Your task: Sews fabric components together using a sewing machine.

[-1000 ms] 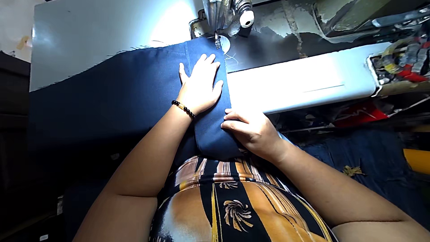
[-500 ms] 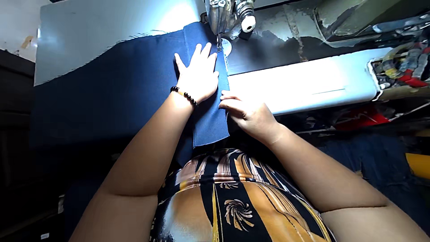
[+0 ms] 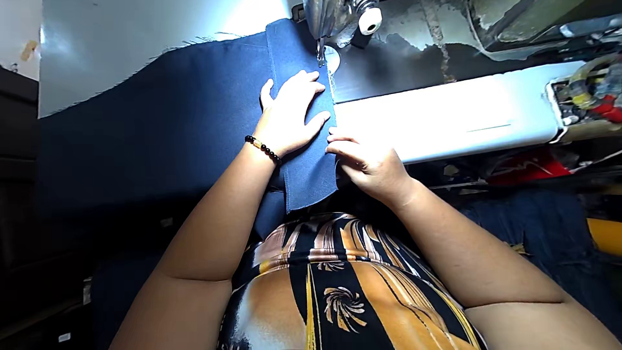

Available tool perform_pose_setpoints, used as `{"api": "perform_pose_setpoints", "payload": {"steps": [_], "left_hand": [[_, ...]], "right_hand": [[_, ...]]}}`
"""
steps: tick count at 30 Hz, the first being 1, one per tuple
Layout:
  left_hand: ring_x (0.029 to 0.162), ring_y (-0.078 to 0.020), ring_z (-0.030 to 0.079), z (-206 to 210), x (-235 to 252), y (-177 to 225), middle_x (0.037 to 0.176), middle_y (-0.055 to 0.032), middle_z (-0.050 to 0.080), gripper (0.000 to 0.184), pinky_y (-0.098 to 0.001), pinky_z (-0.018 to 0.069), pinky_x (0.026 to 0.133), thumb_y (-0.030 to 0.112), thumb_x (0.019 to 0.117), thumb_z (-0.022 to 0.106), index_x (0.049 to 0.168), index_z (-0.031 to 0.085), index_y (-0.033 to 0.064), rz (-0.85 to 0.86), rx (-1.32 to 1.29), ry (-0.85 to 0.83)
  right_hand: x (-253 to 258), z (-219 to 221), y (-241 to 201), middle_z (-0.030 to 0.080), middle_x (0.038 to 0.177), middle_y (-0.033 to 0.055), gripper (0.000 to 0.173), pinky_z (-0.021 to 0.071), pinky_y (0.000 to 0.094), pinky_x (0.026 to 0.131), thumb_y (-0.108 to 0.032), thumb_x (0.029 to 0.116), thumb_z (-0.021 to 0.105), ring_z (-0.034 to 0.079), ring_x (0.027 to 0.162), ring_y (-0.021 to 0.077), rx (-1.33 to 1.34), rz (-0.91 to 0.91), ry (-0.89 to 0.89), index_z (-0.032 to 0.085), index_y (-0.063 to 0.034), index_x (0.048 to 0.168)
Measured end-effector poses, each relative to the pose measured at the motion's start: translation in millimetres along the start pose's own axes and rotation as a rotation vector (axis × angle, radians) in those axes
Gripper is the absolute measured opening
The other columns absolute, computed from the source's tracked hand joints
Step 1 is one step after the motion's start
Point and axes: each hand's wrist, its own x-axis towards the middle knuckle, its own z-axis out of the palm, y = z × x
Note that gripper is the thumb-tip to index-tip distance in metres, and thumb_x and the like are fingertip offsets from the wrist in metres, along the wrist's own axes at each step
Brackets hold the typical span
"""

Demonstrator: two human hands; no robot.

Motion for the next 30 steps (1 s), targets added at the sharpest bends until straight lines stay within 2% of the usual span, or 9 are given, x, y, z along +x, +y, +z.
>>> {"api": "perform_pose_setpoints", "payload": {"steps": [4,10,19,23,25,27,28,29,30], "left_hand": [[0.155,-0.021,0.03,-3,0,3,0.163,0.0014,0.042,0.064,-0.0696,0.0073,0.119,0.06,0.0987,0.046,0.147,0.055,0.019,-0.006,0.041,-0.03],[0.155,-0.021,0.029,-2,2,-1,0.162,-0.0011,0.042,0.064,-0.0705,0.009,0.118,0.061,0.0976,0.044,0.14,0.058,0.0153,0.01,0.038,-0.047],[0.156,-0.0241,0.026,-11,48,-25,0.163,-0.0029,0.039,0.066,-0.0724,0.0093,0.118,0.062,0.0978,0.042,0.144,0.053,0.0169,-0.005,0.106,-0.087],[0.156,-0.0267,0.026,-18,66,-28,0.163,-0.0067,0.039,0.067,-0.0725,0.01,0.118,0.06,0.0982,0.042,0.147,0.05,0.0146,-0.027,0.151,-0.11],[0.157,-0.0278,0.024,-19,68,-28,0.164,-0.0071,0.037,0.067,-0.0751,0.0089,0.117,0.059,0.1001,0.04,0.149,0.048,0.0139,-0.023,0.162,-0.128],[0.16,-0.0288,0.014,-29,63,-19,0.17,-0.0028,0.026,0.067,-0.0803,0.0038,0.114,0.058,0.1045,0.034,0.157,0.04,0.017,-0.07,0.215,-0.236],[0.16,-0.033,0.01,-40,56,-8,0.172,-0.0029,0.021,0.066,-0.0828,0.0026,0.112,0.055,0.107,0.031,0.161,0.034,0.0188,-0.109,0.287,-0.318],[0.159,-0.0398,0.012,-52,42,8,0.172,-0.0084,0.021,0.064,-0.0845,0.0026,0.111,0.05,0.1087,0.033,0.163,0.031,0.0176,-0.132,0.359,-0.381],[0.156,-0.0458,0.019,-64,20,29,0.168,-0.016,0.029,0.06,-0.0855,0.0043,0.11,0.043,0.1084,0.04,0.16,0.038,0.0125,-0.128,0.401,-0.399]], "right_hand": [[2,-2,1,0.074,0.114,0.0183,0.023,0.0523,0.0374,0.104,-0.004,0.0955,0.057,0.068,0.118,0.0287,-0.003,-0.005,-0.021,0.078,-0.0008,0.104],[9,-8,-2,0.075,0.112,0.016,0.022,0.0536,0.0367,0.101,-0.006,0.0956,0.058,0.069,0.116,0.0273,-0.05,0.015,-0.106,0.079,-0.0045,0.102],[49,-10,27,0.071,0.123,0.0187,0.025,0.0508,0.0443,0.103,-0.008,0.0989,0.053,0.065,0.123,0.0319,-0.136,0.049,-0.209,0.077,-0.0034,0.108],[62,-6,32,0.071,0.124,0.0195,0.026,0.0509,0.0413,0.104,-0.009,0.1011,0.053,0.066,0.122,0.0316,-0.152,0.081,-0.165,0.075,-0.0002,0.111],[62,-10,25,0.068,0.127,0.0188,0.027,0.0511,0.0442,0.103,-0.007,0.1016,0.05,0.065,0.123,0.0313,-0.137,0.167,-0.226,0.068,0.0011,0.12],[57,-14,18,0.064,0.137,0.0181,0.03,0.0491,0.0481,0.106,-0.005,0.1,0.047,0.061,0.131,0.0319,-0.136,0.213,-0.3,0.062,0.0011,0.125],[51,-13,18,0.062,0.141,0.0178,0.03,0.0461,0.0476,0.11,-0.003,0.0993,0.047,0.058,0.135,0.0322,-0.133,0.197,-0.287,0.065,0.0022,0.123],[44,-12,18,0.064,0.141,0.0167,0.029,0.044,0.046,0.113,-0.002,0.0986,0.048,0.057,0.136,0.032,-0.14,0.157,-0.235,0.07,0.0017,0.116],[37,-9,20,0.067,0.136,0.0159,0.027,0.0449,0.0442,0.112,-0.003,0.0975,0.05,0.06,0.133,0.0315,-0.152,0.098,-0.161,0.074,-0.0002,0.11]]}}
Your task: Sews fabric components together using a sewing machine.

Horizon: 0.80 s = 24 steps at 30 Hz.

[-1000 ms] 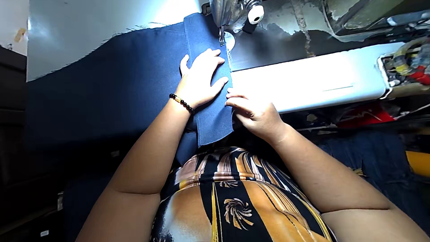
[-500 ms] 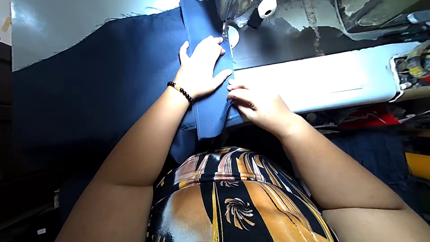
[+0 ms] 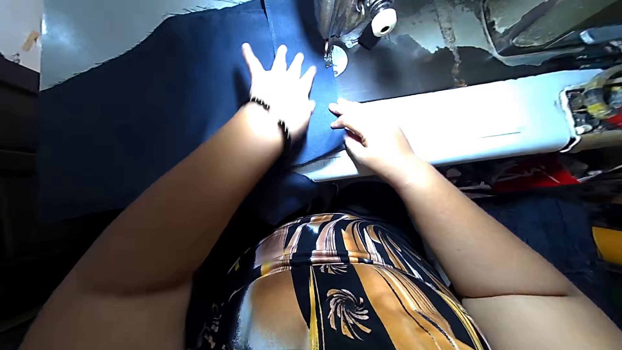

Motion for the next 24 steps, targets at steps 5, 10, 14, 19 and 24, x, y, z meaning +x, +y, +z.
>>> {"api": "perform_pose_setpoints", "payload": {"steps": [5,10,14,19,24], "left_hand": [[0.137,-0.03,0.057,24,-118,65,0.145,-0.0103,0.062,0.042,-0.0724,0.0339,0.111,0.022,0.1059,0.042,0.139,0.064,0.0111,0.163,-0.217,0.386],[0.157,-0.0298,0.024,78,-60,28,0.165,-0.0029,0.039,0.046,-0.0787,0.0012,0.116,0.032,0.1054,0.04,0.147,0.057,0.0207,0.086,-0.289,0.524],[0.157,-0.0222,0.026,91,-43,9,0.161,0.0028,0.045,0.045,-0.0721,0.002,0.121,0.036,0.1041,0.039,0.137,0.064,0.0176,0.187,-0.374,0.427],[0.152,-0.0218,0.037,91,-40,0,0.156,-0.0015,0.052,0.046,-0.065,0.0115,0.124,0.035,0.1025,0.042,0.137,0.064,0.0148,0.306,-0.384,0.424],[0.15,-0.0275,0.039,87,-38,-2,0.154,-0.0048,0.053,0.047,-0.0649,0.0184,0.122,0.033,0.0998,0.042,0.136,0.066,0.0145,0.356,-0.359,0.41]], "right_hand": [[-11,10,1,0.075,0.117,0.0156,0.024,0.0554,0.0402,0.096,-0.006,0.0966,0.057,0.072,0.11,0.0287,-0.015,-0.161,0.154,0.079,-0.0041,0.106],[-12,9,2,0.075,0.118,0.0149,0.026,0.056,0.04,0.096,-0.005,0.0967,0.057,0.072,0.11,0.0286,-0.022,-0.194,0.141,0.08,-0.0057,0.109],[-15,11,3,0.074,0.12,0.0139,0.025,0.0554,0.0398,0.098,-0.006,0.0981,0.057,0.071,0.114,0.0278,-0.033,-0.209,0.132,0.079,-0.0067,0.11],[-15,10,3,0.075,0.119,0.0142,0.025,0.0562,0.0384,0.095,-0.007,0.0979,0.058,0.072,0.111,0.026,-0.01,-0.213,0.125,0.08,-0.0073,0.109],[-14,5,5,0.075,0.115,0.0137,0.024,0.0562,0.0383,0.094,-0.004,0.0954,0.058,0.072,0.109,0.0254,0.038,-0.2,0.111,0.08,-0.0053,0.105]]}}
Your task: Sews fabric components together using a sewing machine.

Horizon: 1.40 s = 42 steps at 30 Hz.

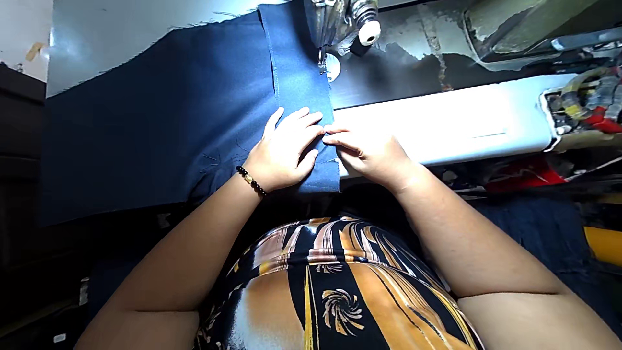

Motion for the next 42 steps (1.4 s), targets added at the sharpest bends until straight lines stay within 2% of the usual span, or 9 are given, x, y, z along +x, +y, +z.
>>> {"api": "perform_pose_setpoints", "payload": {"steps": [17,22,24,26,30,34,37,40,42], "left_hand": [[0.152,-0.0297,0.036,-13,55,-49,0.158,-0.008,0.048,0.051,-0.0669,0.0186,0.12,0.034,0.0991,0.04,0.141,0.06,0.014,0.027,0.059,-0.069],[0.15,-0.0318,0.039,-22,44,-34,0.152,-0.0112,0.054,0.044,-0.0693,0.0165,0.12,0.031,0.1012,0.042,0.13,0.067,0.0101,0.053,0.017,0.032],[0.131,-0.0314,0.055,-27,20,10,0.132,-0.0142,0.066,0.038,-0.0597,0.0339,0.11,0.032,0.0987,0.05,0.116,0.073,0.0083,0.162,-0.034,0.18],[0.106,-0.0271,0.063,-19,-13,52,0.118,-0.0108,0.069,0.031,-0.0512,0.0423,0.092,0.038,0.0955,0.061,0.113,0.075,0.0157,0.278,-0.005,0.15],[0.108,-0.0313,0.061,19,-55,33,0.139,-0.0093,0.063,0.042,-0.0545,0.0399,0.092,0.014,0.0973,0.063,0.132,0.069,0.0377,0.21,0.223,0.051],[0.104,-0.0295,0.065,16,-63,13,0.121,-0.0085,0.073,0.021,-0.0537,0.0428,0.094,0.008,0.0951,0.061,0.096,0.08,0.0187,0.307,0.096,0.165],[0.118,-0.0151,0.065,-32,-62,3,0.118,-0.0019,0.074,0.022,-0.0401,0.0482,0.106,0.016,0.0993,0.055,0.097,0.076,0.0084,0.129,-0.279,-0.025],[0.094,0.0014,0.063,-113,-80,-49,0.101,0.0039,0.066,0.018,-0.0189,0.0541,0.086,0.019,0.1034,0.052,0.106,0.065,0.0068,-0.217,-0.35,-0.013],[0.102,-0.019,0.064,-145,-98,-72,0.112,-0.0214,0.066,0.03,-0.0359,0.052,0.092,0.013,0.1051,0.048,0.121,0.059,-0.0095,-0.573,-0.054,0.235]], "right_hand": [[48,-5,42,0.073,0.122,0.0154,0.03,0.0465,0.0398,0.108,-0.005,0.0993,0.05,0.065,0.121,0.0319,-0.04,0.056,-0.084,0.078,-0.0034,0.11],[40,-3,33,0.069,0.129,0.0183,0.027,0.0449,0.0489,0.109,-0.008,0.0992,0.05,0.06,0.128,0.0367,-0.116,0.041,-0.125,0.074,-0.0008,0.111],[38,-4,31,0.072,0.122,0.0179,0.023,0.0488,0.045,0.105,-0.004,0.0967,0.053,0.064,0.121,0.0357,-0.111,0.008,-0.098,0.075,0.0,0.103],[35,-4,33,0.073,0.121,0.0164,0.026,0.0509,0.0413,0.101,-0.001,0.0947,0.052,0.067,0.116,0.0339,-0.091,0.005,-0.09,0.077,0.0001,0.105],[39,-8,31,0.073,0.122,0.0151,0.028,0.0516,0.0416,0.099,-0.001,0.0944,0.053,0.067,0.114,0.033,-0.089,0.029,-0.124,0.077,-0.0013,0.108],[35,-10,30,0.072,0.126,0.0145,0.026,0.0517,0.0415,0.1,-0.01,0.1007,0.055,0.068,0.115,0.0325,-0.082,0.042,-0.142,0.078,-0.0028,0.112],[33,-6,34,0.072,0.126,0.0142,0.026,0.052,0.0417,0.1,-0.011,0.1004,0.056,0.068,0.114,0.0325,-0.083,0.022,-0.095,0.078,-0.0028,0.111],[30,-4,34,0.072,0.128,0.0132,0.026,0.0518,0.0407,0.101,-0.011,0.1011,0.056,0.068,0.116,0.032,-0.099,0.025,-0.1,0.078,-0.003,0.113],[30,-2,33,0.072,0.127,0.0116,0.025,0.0524,0.0398,0.101,-0.011,0.1008,0.057,0.068,0.115,0.0308,-0.114,0.02,-0.095,0.078,-0.0041,0.112]]}}
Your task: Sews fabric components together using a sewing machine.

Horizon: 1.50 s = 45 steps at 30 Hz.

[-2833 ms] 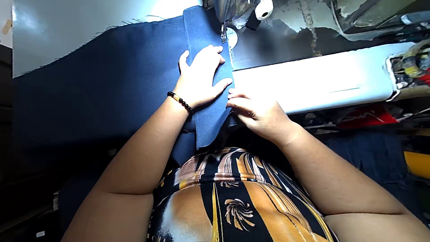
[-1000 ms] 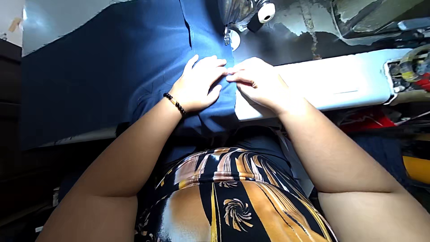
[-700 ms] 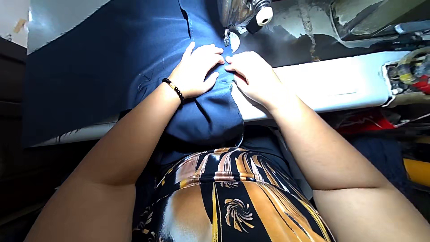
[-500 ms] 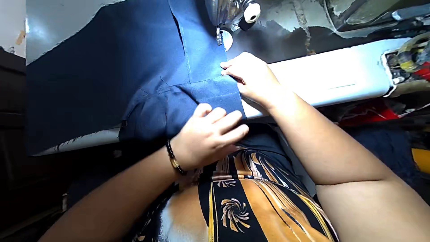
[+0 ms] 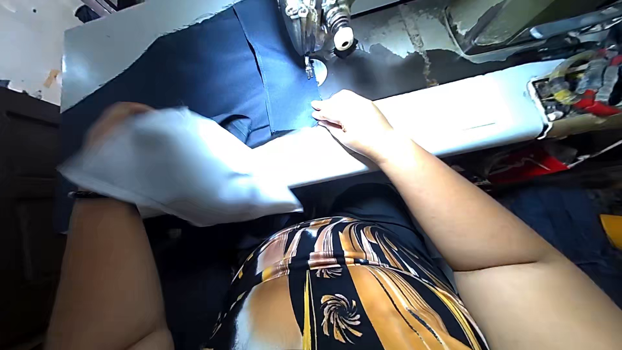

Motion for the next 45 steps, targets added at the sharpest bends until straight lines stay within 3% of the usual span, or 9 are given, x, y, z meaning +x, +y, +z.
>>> {"api": "perform_pose_setpoints", "payload": {"steps": [3,5,8,13,15,18,20,25,45], "left_hand": [[0.138,-0.0261,0.049,8,-15,35,0.147,-0.0228,0.051,0.048,-0.0383,0.0385,0.116,0.019,0.1041,0.044,0.146,0.046,-0.0046,0.036,0.14,0.325],[0.144,-0.033,0.046,51,-31,111,0.15,-0.0264,0.051,0.04,-0.0423,0.0359,0.121,0.012,0.1052,0.045,0.135,0.059,-0.0107,0.371,0.009,0.337],[0.129,-0.0267,0.06,131,-22,161,0.14,-0.0146,0.065,0.037,-0.0478,0.042,0.108,0.021,0.0952,0.05,0.116,0.076,0.0054,0.607,-0.111,0.157],[0.101,-0.0322,0.066,177,34,123,0.123,-0.0147,0.066,0.041,-0.0571,0.0428,0.08,0.033,0.101,0.052,0.134,0.066,0.0135,0.322,0.147,-0.008],[0.106,-0.0331,0.06,178,34,116,0.12,-0.0146,0.064,0.045,-0.0562,0.0374,0.087,0.037,0.1009,0.051,0.14,0.065,0.0197,0.304,0.185,0.001],[0.148,-0.0291,0.039,175,37,109,0.156,-0.0042,0.051,0.046,-0.0609,0.0205,0.116,0.037,0.1013,0.044,0.14,0.064,0.0244,0.389,0.204,-0.037],[0.155,-0.0258,0.031,173,44,101,0.16,-0.0021,0.047,0.045,-0.0577,0.0165,0.124,0.033,0.1021,0.042,0.137,0.065,0.0167,0.474,0.153,-0.114],[0.147,-0.0229,0.043,172,53,96,0.153,-0.0021,0.055,0.045,-0.0541,0.0315,0.113,0.034,0.099,0.043,0.133,0.065,0.0133,0.513,0.101,-0.175],[0.145,-0.0251,0.044,166,100,81,0.153,-0.0056,0.054,0.052,-0.0578,0.0314,0.11,0.047,0.0984,0.049,0.138,0.063,0.015,0.607,0.097,-0.219]], "right_hand": [[3,-1,1,0.072,0.127,0.0111,0.025,0.0527,0.0401,0.1,-0.01,0.1001,0.057,0.068,0.115,0.0304,-0.005,-0.001,0.004,0.078,-0.0042,0.113],[1,0,0,0.073,0.126,0.0113,0.025,0.053,0.0399,0.099,-0.01,0.1001,0.057,0.069,0.114,0.0303,-0.004,-0.003,0.008,0.078,-0.0044,0.112],[3,-7,-6,0.073,0.124,0.0121,0.026,0.0515,0.0398,0.101,-0.009,0.0992,0.055,0.068,0.116,0.0295,0.021,0.06,-0.041,0.077,-0.0042,0.112],[1,-1,-1,0.073,0.125,0.0115,0.026,0.0527,0.0385,0.098,-0.011,0.1014,0.055,0.069,0.114,0.0295,-0.003,-0.007,0.027,0.079,-0.0056,0.11],[-2,0,-1,0.073,0.126,0.0116,0.026,0.0528,0.0384,0.098,-0.012,0.1017,0.055,0.069,0.114,0.0295,-0.003,-0.009,0.029,0.079,-0.0057,0.111],[0,-1,0,0.074,0.124,0.0108,0.026,0.0532,0.0378,0.099,-0.012,0.1012,0.056,0.069,0.114,0.0286,-0.016,-0.028,0.042,0.079,-0.0061,0.111],[-1,-1,-1,0.073,0.125,0.0099,0.026,0.0524,0.0371,0.1,-0.012,0.1015,0.056,0.069,0.114,0.0276,-0.028,-0.028,0.034,0.079,-0.007,0.113],[-1,-1,-2,0.073,0.123,0.0118,0.025,0.0525,0.0386,0.101,-0.012,0.1015,0.057,0.068,0.116,0.029,-0.033,-0.032,0.042,0.079,-0.0068,0.112],[26,-1,18,0.072,0.126,0.0145,0.027,0.0479,0.0392,0.108,-0.008,0.1023,0.053,0.066,0.121,0.0312,-0.005,0.028,0.001,0.077,-0.0019,0.113]]}}
